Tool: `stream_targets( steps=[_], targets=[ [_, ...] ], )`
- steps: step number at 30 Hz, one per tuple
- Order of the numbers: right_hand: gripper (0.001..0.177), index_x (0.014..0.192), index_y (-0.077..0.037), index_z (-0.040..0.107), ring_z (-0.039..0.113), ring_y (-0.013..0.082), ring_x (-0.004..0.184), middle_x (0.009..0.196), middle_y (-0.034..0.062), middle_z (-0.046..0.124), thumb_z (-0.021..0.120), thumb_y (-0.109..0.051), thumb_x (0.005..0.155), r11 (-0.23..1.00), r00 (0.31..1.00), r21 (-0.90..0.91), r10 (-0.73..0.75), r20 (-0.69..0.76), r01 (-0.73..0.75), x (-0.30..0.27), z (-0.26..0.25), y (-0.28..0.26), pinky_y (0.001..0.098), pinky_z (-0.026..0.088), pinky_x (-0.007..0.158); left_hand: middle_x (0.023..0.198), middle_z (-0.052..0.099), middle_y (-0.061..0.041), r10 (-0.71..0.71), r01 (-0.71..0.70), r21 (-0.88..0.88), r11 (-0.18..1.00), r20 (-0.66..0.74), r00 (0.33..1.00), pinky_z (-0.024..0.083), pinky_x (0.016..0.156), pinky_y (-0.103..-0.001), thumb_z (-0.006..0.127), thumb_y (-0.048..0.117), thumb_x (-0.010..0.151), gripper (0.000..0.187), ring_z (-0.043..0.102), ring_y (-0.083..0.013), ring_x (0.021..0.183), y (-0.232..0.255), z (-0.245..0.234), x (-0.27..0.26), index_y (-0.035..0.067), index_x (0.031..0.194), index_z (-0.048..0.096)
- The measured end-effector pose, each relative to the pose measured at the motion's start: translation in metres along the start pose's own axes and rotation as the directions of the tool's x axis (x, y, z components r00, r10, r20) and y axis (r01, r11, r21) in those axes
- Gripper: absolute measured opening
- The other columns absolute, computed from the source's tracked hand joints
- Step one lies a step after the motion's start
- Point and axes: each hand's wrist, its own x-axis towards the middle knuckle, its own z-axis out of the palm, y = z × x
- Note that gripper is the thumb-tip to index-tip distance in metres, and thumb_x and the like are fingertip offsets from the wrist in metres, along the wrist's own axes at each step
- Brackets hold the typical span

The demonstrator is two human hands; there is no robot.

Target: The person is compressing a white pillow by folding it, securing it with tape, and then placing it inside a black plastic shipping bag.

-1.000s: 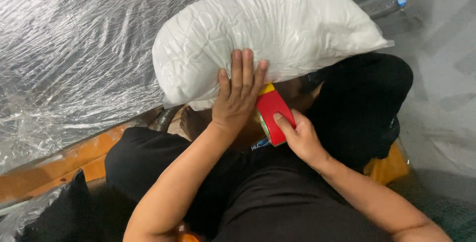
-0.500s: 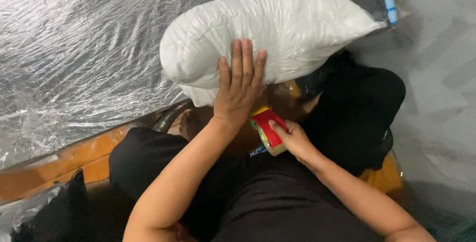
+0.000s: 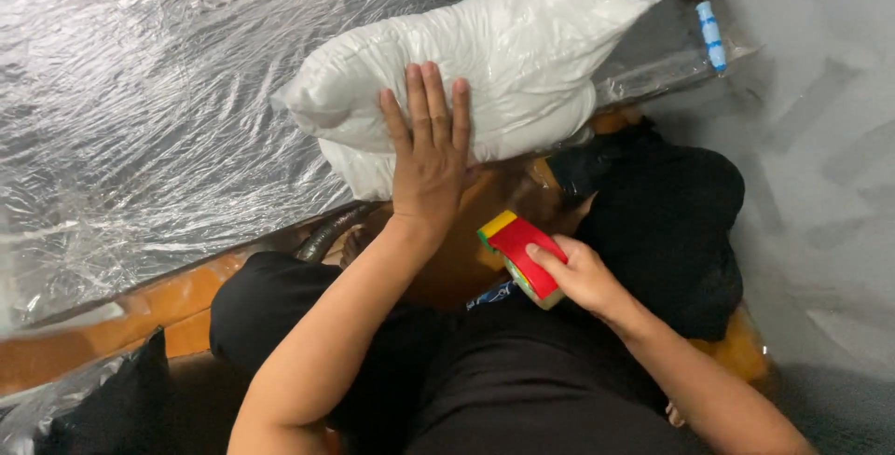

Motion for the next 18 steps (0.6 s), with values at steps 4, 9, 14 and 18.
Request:
stream_targets(
  steps=[4, 9, 14, 18],
  targets=[
    [0.032, 0.085, 0.0, 0.073, 0.07, 0.0283, 0.064, 0.065, 0.0218, 0.071, 0.072, -0.03, 0.092, 0.996, 0.995, -0.04, -0.074, 0.061, 0.076, -0.004, -0.038, 0.001, 0.0423, 0.057, 0.065, 0.165, 0.014, -0.041, -0.039, 0.045, -0.029, 0.999, 0.167, 0.985, 0.004, 0.123, -0.075, 0.079, 0.053, 0.072, 0.128, 0.008, -0.0557, 0.154, -0.004, -0.004, 0.005, -0.007, 0.163, 0.011],
    [0.027, 0.088, 0.003, 0.07, 0.074, 0.03, 0.052, 0.062, 0.0259, 0.073, 0.068, -0.022, 0.097, 0.982, 0.985, 0.132, -0.148, 0.09, 0.135, 0.001, -0.065, 0.008, 0.0399, 0.06, 0.052, 0.162, 0.011, -0.046, -0.021, 0.034, -0.092, 0.995, 0.145, 0.989, 0.004, 0.118, -0.081, 0.085, 0.04, 0.074, 0.124, 0.007, -0.0623, 0.151, -0.004, -0.021, 0.009, -0.005, 0.162, 0.01],
    [0.025, 0.09, 0.005, 0.069, 0.075, 0.0331, 0.051, 0.061, 0.0275, 0.072, 0.067, -0.019, 0.097, 0.965, 0.978, 0.228, -0.161, 0.13, 0.128, -0.002, -0.067, 0.01, 0.0428, 0.06, 0.048, 0.164, 0.013, -0.041, -0.049, 0.043, 0.037, 0.998, 0.192, 0.98, -0.001, 0.12, -0.076, 0.075, 0.068, 0.072, 0.125, 0.004, -0.056, 0.154, -0.009, -0.045, 0.021, -0.003, 0.161, 0.024],
    [0.028, 0.11, 0.004, 0.073, 0.067, 0.0184, 0.066, 0.084, 0.0147, 0.077, 0.062, -0.018, 0.096, 0.99, 0.984, 0.076, -0.129, 0.121, 0.12, -0.024, -0.07, -0.008, 0.0301, 0.056, 0.061, 0.167, 0.022, -0.034, 0.064, -0.036, 0.225, 0.974, -0.119, 0.991, -0.01, 0.126, -0.066, 0.065, 0.097, 0.072, 0.106, 0.0, -0.0477, 0.158, -0.014, -0.045, 0.039, 0.001, 0.116, 0.064]
  ],
)
